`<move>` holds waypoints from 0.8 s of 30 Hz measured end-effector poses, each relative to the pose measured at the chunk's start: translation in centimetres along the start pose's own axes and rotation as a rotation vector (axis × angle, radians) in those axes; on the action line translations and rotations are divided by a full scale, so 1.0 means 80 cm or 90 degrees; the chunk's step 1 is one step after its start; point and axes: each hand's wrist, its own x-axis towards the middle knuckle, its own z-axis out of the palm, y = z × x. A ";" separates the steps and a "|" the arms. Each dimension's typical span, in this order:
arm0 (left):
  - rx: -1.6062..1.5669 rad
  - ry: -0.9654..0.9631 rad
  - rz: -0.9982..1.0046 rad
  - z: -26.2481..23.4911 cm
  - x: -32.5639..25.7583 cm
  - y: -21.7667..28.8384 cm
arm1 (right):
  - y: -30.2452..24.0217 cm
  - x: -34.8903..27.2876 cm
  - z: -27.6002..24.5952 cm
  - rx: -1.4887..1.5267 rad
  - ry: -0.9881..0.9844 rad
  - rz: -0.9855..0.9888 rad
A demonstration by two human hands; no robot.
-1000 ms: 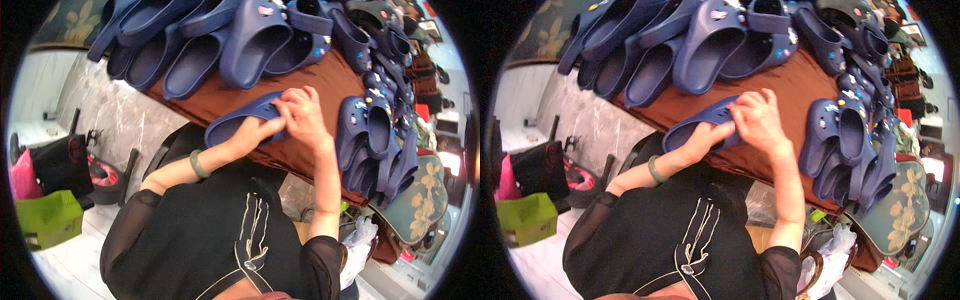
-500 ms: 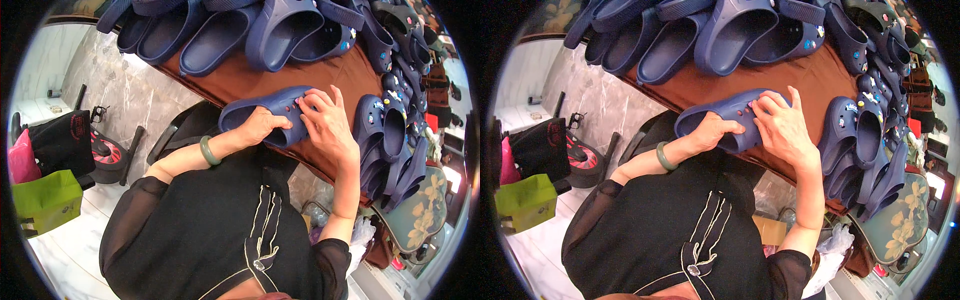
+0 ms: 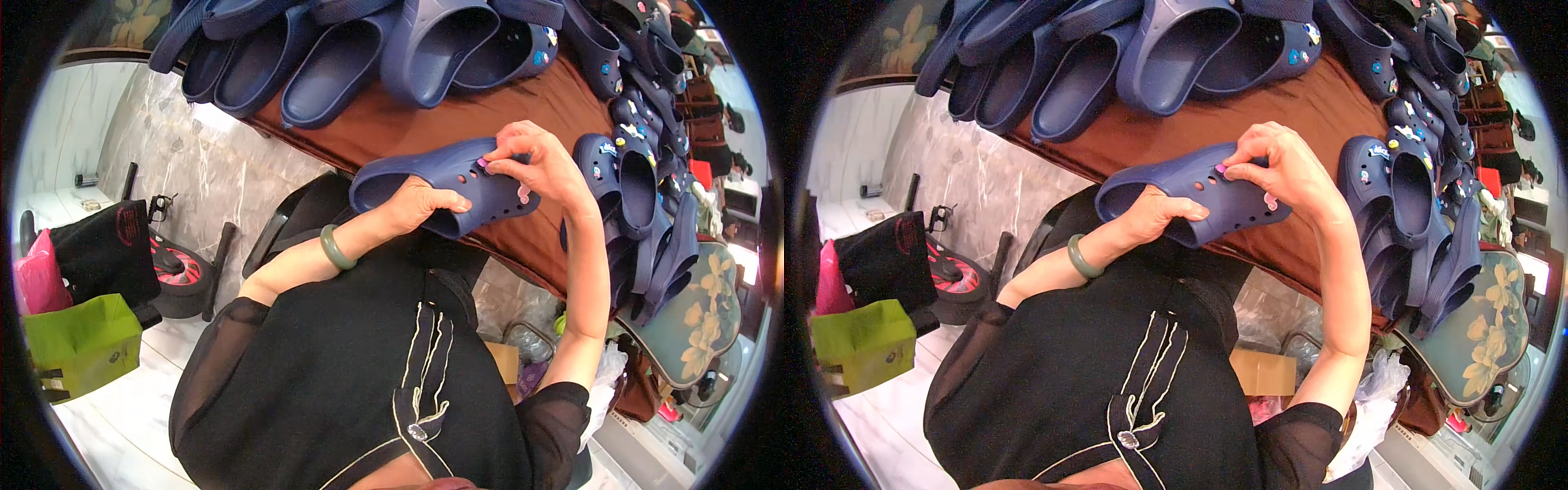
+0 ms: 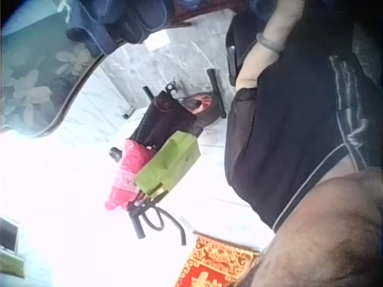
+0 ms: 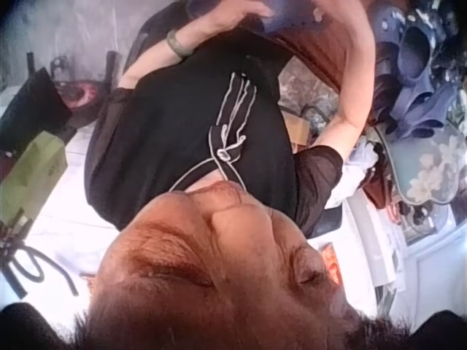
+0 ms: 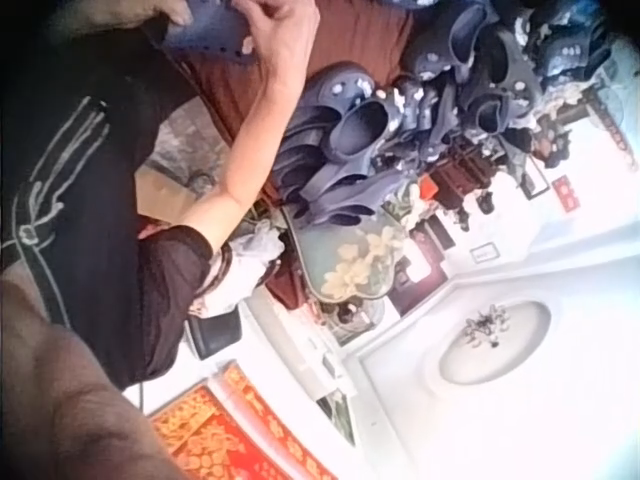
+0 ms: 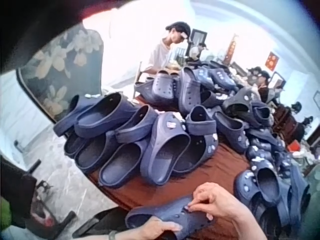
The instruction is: Attaching decorative charms or jibbitz to blue rubber clogs.
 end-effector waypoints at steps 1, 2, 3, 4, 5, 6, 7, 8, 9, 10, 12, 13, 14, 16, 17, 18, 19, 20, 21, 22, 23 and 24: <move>0.004 0.000 0.009 0.001 0.000 0.000 | 0.006 0.003 -0.002 0.023 -0.028 0.014; 0.009 0.000 0.017 0.002 0.001 0.001 | 0.007 0.008 -0.005 0.023 -0.024 0.015; 0.011 -0.005 0.013 0.003 0.001 0.002 | 0.007 0.011 -0.008 0.002 -0.066 0.037; 0.008 -0.004 0.011 0.006 0.000 0.005 | 0.010 0.016 -0.011 -0.019 -0.109 0.059; 0.004 -0.002 0.009 0.007 0.001 0.007 | 0.029 0.023 -0.013 -0.148 -0.131 -0.030; 0.005 -0.005 0.004 0.005 0.001 0.006 | 0.025 0.029 -0.016 -0.144 -0.128 -0.026; 0.020 0.002 -0.001 0.004 0.000 0.006 | 0.012 0.036 -0.018 -0.130 -0.192 0.027; 0.034 0.008 -0.005 0.003 -0.001 0.006 | 0.006 0.043 -0.019 -0.114 -0.256 0.080; 0.035 0.005 -0.010 0.003 0.000 0.006 | 0.011 0.051 -0.019 -0.133 -0.300 0.050; 0.027 -0.004 -0.006 0.004 0.000 0.008 | 0.011 0.051 -0.016 -0.129 -0.297 0.054; 0.019 -0.011 -0.003 0.004 0.001 0.007 | 0.005 0.056 -0.009 -0.185 -0.312 0.061; 0.014 -0.006 0.005 0.003 0.002 0.005 | -0.013 0.058 -0.006 -0.182 -0.337 0.120; 0.009 -0.001 0.012 0.003 0.002 0.004 | -0.013 0.055 -0.003 -0.180 -0.338 0.119; 0.016 0.002 0.012 0.004 0.002 0.004 | -0.009 0.047 0.005 -0.165 -0.269 0.120; 0.024 0.006 0.014 0.004 0.003 0.004 | -0.012 0.042 0.006 -0.136 -0.250 0.158; 0.023 0.007 0.013 0.004 0.002 0.004 | -0.016 0.037 0.010 -0.136 -0.252 0.159; 0.046 0.009 0.022 0.003 0.001 0.004 | -0.018 0.033 0.013 -0.170 -0.218 0.157; 0.071 0.012 0.031 0.003 0.000 0.004 | -0.020 0.031 0.015 -0.205 -0.184 0.155; 0.072 0.006 0.030 0.003 0.001 0.003 | -0.024 0.030 0.013 -0.205 -0.179 0.159; 0.063 0.008 0.021 0.002 0.001 0.001 | -0.030 0.030 0.009 -0.157 -0.180 0.191; 0.055 0.011 0.013 0.001 0.002 -0.001 | -0.032 0.030 0.006 -0.110 -0.181 0.222; 0.057 -0.003 0.013 0.001 0.003 0.000 | -0.020 0.028 0.001 -0.112 -0.169 0.229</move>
